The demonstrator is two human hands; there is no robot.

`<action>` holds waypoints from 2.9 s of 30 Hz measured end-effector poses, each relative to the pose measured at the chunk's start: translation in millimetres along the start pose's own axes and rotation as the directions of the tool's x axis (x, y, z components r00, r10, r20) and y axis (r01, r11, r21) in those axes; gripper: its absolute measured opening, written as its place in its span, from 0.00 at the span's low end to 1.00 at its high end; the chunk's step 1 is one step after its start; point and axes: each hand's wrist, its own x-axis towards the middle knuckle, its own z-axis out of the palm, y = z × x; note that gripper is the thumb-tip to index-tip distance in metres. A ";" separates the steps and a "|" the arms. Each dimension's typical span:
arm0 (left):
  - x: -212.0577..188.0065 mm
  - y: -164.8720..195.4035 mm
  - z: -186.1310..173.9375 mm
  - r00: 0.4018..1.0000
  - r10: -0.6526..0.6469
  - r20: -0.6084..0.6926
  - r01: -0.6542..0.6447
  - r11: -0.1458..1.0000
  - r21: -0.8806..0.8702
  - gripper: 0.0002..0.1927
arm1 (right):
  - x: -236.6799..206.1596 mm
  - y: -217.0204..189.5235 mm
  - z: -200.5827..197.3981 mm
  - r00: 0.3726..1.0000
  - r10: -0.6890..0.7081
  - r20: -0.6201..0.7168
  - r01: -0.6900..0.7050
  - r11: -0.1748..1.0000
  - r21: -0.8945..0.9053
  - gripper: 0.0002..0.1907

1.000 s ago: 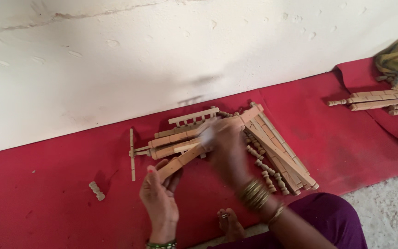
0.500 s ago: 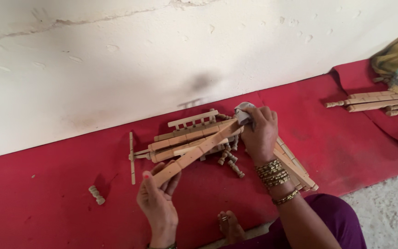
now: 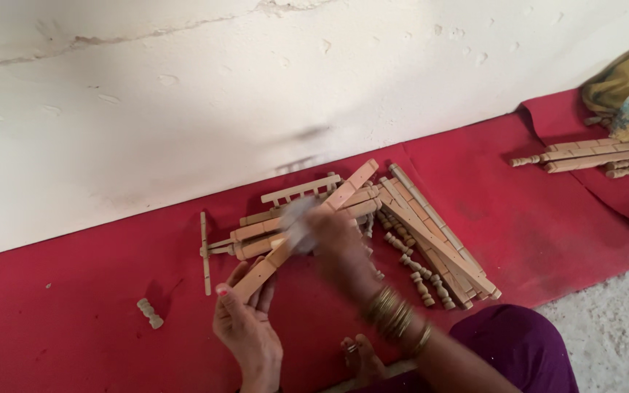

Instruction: The person sits on the floor and wipes a long wooden bar with a cloth, rotating it to clean different sides, with assorted wooden parts and beads laid out on a red mat nearby. They occasionally reach toward the other wooden pieces on the mat while continuing to wipe the bar by hand.

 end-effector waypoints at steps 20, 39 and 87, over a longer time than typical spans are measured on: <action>0.3 -1.8 0.3 0.996 -0.071 -0.061 0.070 0.997 -0.030 0.26 | -0.2 -53.2 -1.1 0.967 -0.232 -0.105 0.242 0.966 0.095 0.16; 42.9 3.7 -29.7 0.926 -0.347 0.150 0.373 0.905 -0.206 0.26 | 31.7 61.9 -75.5 0.901 0.405 -0.153 -0.221 0.733 0.643 0.10; 19.1 -6.6 -8.4 0.998 -0.066 0.006 0.065 0.971 -0.228 0.23 | -5.2 -33.8 -16.6 0.997 -0.008 -0.081 0.040 0.918 0.394 0.19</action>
